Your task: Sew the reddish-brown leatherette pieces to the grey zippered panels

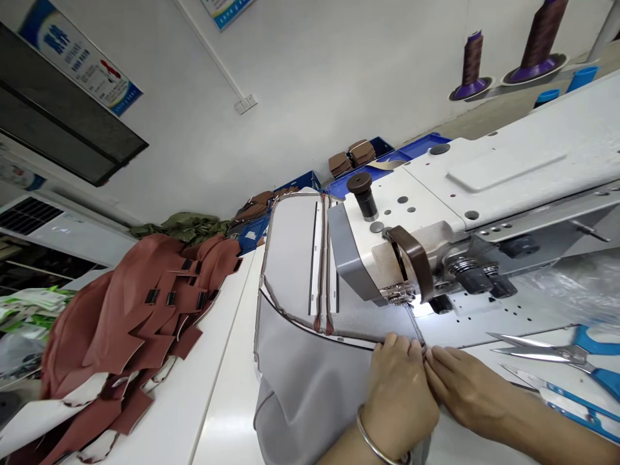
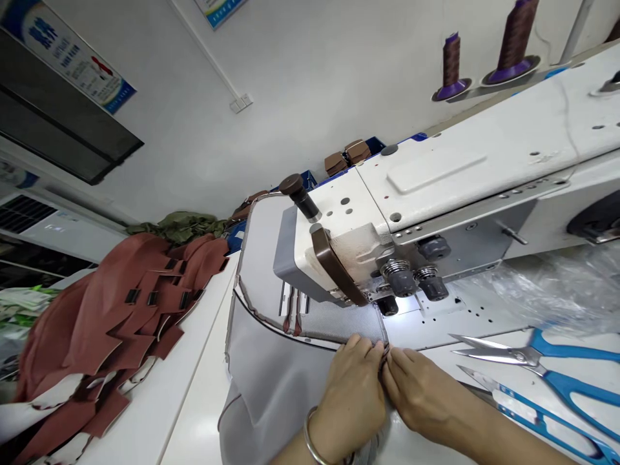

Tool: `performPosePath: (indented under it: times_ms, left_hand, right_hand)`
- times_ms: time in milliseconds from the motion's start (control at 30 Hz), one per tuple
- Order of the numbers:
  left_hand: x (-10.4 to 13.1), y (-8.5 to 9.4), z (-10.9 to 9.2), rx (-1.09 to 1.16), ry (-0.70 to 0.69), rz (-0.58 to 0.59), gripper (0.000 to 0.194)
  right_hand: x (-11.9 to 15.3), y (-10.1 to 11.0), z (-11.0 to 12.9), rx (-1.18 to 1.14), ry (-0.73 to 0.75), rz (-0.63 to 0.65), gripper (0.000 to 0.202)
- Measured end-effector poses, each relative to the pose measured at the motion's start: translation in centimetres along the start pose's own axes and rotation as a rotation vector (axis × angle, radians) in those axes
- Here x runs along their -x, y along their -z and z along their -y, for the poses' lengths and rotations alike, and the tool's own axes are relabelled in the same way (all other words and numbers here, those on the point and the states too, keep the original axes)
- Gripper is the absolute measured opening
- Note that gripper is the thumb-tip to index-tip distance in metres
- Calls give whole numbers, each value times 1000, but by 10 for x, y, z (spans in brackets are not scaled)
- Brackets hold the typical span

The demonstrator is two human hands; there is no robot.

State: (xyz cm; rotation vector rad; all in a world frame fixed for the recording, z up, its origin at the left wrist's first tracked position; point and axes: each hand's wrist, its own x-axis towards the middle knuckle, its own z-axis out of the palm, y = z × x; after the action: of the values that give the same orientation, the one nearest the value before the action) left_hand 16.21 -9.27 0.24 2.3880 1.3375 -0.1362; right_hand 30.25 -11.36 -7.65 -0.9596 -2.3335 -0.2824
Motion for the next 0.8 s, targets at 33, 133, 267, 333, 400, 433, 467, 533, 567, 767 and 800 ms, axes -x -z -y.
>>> performPosePath:
  times_ms: [33,133,267,333,400,433,467,533,567,767,800]
  left_hand:
    - [-2,-1,2,3,-7,-2,28]
    - [-12,1,8,-7,-20,-6,27]
    - [-25,10,11,-52,-35,22,27]
    - [-27,16,12,-84,-55,34,28]
    - [-23,23,15,-103,-44,19,28]
    - [-20,27,17,-102,-23,5,27]
    - [-17,31,19,-97,1,-10,26]
    - [-13,43,21,-99,38,-19,23]
    - [-14,49,21,-113,40,-7,22]
    - [-30,55,-3,-284,-48,36,21]
    - [-29,48,-5,-308,-68,27,19]
  right_hand:
    - [-2,-1,-1,-8,-4,-13,29]
    - [-9,-7,-6,-28,-16,-34,32]
    - [-14,-15,-14,-23,-37,-7,34]
    - [-13,-15,-16,-6,-48,22,32]
    - [-11,-12,-14,-12,-65,37,30]
    - [-10,-9,-12,-20,-59,33,29]
    - [-10,-5,-9,-32,-41,23,28]
    - [-12,0,-1,-53,13,2,28]
    - [-14,2,4,-67,31,5,27]
    - [-31,-20,39,-236,-64,158,21]
    - [-31,-26,47,-255,-67,173,23]
